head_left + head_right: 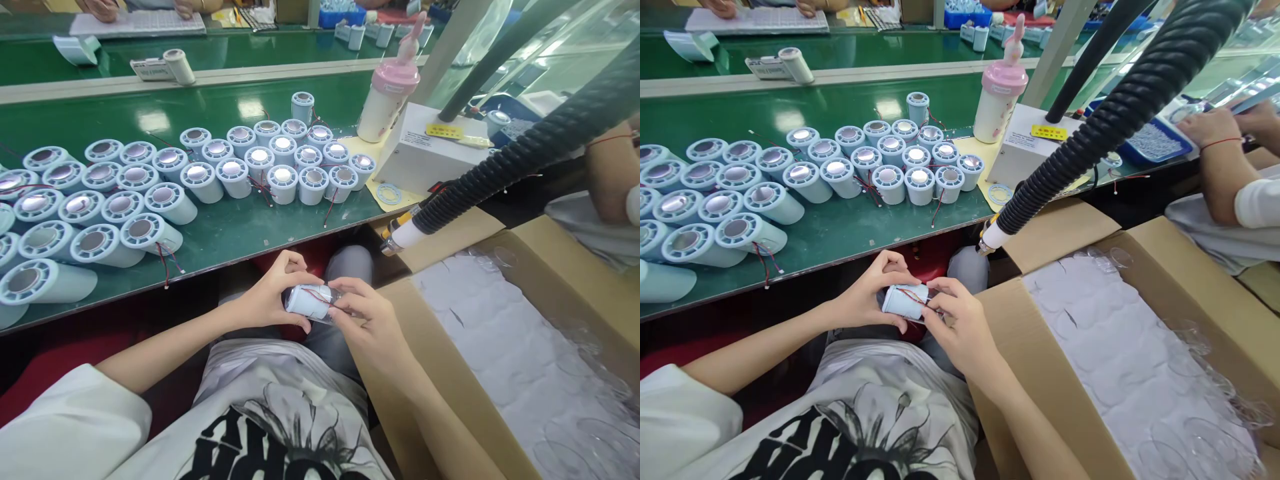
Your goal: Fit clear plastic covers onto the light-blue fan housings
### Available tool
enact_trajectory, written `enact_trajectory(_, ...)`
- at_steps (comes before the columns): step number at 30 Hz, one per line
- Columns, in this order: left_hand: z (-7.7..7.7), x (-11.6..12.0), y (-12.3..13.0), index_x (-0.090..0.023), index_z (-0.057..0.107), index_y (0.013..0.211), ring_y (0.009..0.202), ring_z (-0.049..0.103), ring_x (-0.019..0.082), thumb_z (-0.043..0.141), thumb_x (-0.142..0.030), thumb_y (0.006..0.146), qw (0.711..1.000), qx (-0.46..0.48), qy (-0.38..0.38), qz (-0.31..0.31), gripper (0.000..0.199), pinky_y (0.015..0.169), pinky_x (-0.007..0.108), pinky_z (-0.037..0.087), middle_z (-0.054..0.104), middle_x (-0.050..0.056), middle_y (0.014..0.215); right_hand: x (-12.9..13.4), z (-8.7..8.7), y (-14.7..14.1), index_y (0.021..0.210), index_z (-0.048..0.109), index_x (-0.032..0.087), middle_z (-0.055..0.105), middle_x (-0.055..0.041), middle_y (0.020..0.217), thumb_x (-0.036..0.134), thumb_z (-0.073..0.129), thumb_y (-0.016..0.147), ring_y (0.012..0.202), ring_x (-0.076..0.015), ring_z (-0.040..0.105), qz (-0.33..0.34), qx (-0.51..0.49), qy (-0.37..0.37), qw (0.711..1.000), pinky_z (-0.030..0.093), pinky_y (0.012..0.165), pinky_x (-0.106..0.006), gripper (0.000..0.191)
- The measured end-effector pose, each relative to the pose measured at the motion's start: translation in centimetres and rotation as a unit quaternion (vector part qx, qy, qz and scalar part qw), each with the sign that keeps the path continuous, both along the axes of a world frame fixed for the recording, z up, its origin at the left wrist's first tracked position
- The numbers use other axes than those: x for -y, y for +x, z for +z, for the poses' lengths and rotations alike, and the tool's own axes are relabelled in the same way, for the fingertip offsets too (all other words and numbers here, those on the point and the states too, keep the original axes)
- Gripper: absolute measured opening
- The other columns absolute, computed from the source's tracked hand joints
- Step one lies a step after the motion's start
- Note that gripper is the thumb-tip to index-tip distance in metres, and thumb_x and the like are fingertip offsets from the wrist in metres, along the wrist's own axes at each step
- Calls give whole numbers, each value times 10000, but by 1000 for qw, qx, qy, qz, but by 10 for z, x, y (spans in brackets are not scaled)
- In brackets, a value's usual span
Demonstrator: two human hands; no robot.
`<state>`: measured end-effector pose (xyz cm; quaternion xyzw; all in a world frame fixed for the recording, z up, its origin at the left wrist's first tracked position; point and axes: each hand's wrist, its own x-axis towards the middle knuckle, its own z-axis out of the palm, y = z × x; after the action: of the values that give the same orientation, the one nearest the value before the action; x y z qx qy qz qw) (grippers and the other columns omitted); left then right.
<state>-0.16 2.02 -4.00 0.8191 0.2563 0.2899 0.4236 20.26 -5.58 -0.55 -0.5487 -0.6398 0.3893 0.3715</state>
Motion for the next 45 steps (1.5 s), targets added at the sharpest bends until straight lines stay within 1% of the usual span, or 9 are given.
enact_trajectory(4,0,-2,0,-233,611,1243,1192,535,314,858,-405,580,998,-9,-47,-47,728,1034,487,441,381,170,1393,-5,1,8,601,651,197,674,-79,982,211,620,775,911,-207,662,-37,-97,-69,992,534,690,-281,178)
enact_trajectory(7,6,0,3,-248,561,1308,1210,551,298,804,-341,678,986,0,-147,-76,681,965,428,509,555,145,1316,-10,-2,15,549,639,202,695,-72,972,227,647,754,943,-228,663,-53,-169,-95,980,548,771,-335,207)
enact_trajectory(10,12,4,7,-228,523,1333,1120,616,252,782,-281,710,963,31,-259,-70,676,886,361,556,591,130,1292,-11,-5,20,614,681,215,704,-77,1063,275,671,782,1003,-256,669,-36,-205,-90,974,569,795,-376,179)
enact_trajectory(12,15,6,8,-213,513,1327,1096,627,242,791,-265,700,945,43,-320,-44,688,895,364,552,587,130,1295,-9,-7,22,812,733,239,673,-87,1198,272,740,750,1125,-282,628,4,-152,-35,988,551,894,-418,71)
enact_trajectory(14,16,9,7,-207,499,1324,1089,628,238,788,-266,707,926,55,-373,-25,685,892,364,548,595,129,1282,-5,-9,24,1036,708,258,626,-96,1295,218,776,727,1215,-285,576,51,-56,45,996,501,996,-440,319)
enact_trajectory(16,18,10,6,-212,496,1323,1104,618,242,782,-273,716,914,62,-400,-27,674,880,355,547,585,130,1298,-1,-11,25,1150,650,260,612,-102,1316,192,758,757,1227,-271,570,78,16,103,991,471,1040,-437,412)
enact_trajectory(19,23,9,4,-238,497,1339,1093,620,241,787,-274,712,925,40,-374,-56,692,850,324,551,559,123,1339,3,-12,27,1146,614,252,654,-98,1250,237,756,776,1194,-267,597,80,23,121,989,498,1017,-422,397)
enact_trajectory(28,27,11,-2,-285,477,1384,1197,587,259,791,-158,694,960,61,-258,-94,769,956,358,520,550,122,1379,5,-4,23,1084,602,246,677,-73,1142,352,779,750,1066,-257,654,52,-111,-37,992,587,879,-391,392)
enact_trajectory(45,29,8,-8,-291,469,1388,1277,519,276,811,-152,661,982,38,-155,-105,815,1020,378,479,530,109,1402,0,7,13,978,563,229,657,-30,881,504,729,734,747,-164,629,8,-243,-210,947,557,634,-279,404)
